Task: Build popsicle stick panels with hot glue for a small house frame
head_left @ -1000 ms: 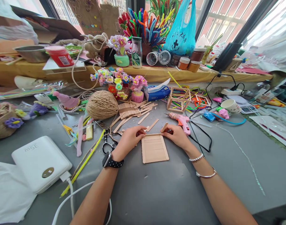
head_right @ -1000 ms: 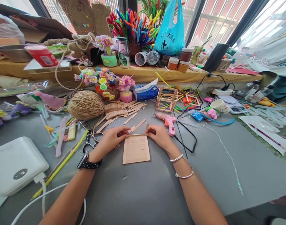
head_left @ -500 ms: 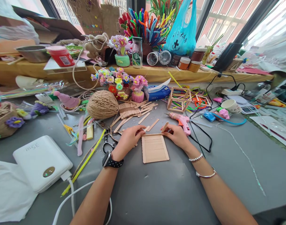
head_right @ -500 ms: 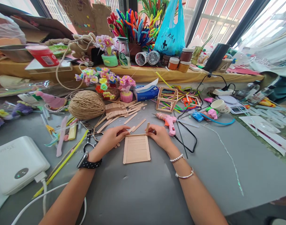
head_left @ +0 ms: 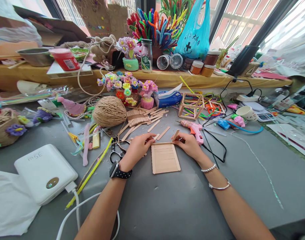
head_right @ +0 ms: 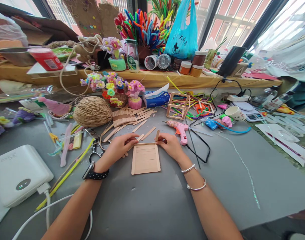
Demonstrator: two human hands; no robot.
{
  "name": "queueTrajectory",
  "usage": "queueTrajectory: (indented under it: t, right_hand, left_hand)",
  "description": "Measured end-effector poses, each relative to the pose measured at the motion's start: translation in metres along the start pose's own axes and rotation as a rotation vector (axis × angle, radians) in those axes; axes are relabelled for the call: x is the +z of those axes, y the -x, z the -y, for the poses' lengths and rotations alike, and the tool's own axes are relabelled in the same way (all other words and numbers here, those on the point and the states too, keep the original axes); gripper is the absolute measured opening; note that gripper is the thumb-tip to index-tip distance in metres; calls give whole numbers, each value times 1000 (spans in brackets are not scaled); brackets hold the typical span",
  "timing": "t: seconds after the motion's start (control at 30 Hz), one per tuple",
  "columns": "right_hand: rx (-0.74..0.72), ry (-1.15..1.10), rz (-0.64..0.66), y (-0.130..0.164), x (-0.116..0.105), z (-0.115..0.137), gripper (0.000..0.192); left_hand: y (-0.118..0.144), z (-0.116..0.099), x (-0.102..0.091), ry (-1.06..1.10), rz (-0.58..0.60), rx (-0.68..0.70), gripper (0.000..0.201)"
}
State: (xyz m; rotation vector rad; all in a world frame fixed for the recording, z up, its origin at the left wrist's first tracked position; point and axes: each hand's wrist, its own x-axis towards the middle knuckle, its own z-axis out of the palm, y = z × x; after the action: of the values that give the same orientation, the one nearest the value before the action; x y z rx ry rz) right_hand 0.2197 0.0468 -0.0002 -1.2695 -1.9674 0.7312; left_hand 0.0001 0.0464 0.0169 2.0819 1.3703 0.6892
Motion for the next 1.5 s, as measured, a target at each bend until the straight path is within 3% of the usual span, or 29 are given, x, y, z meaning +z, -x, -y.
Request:
queueTrajectory:
  t: [1.5]
  right_hand:
    - [-13,3,2,0,-1,-1,4]
  left_hand:
    - [-1,5,0,95,7,6,24]
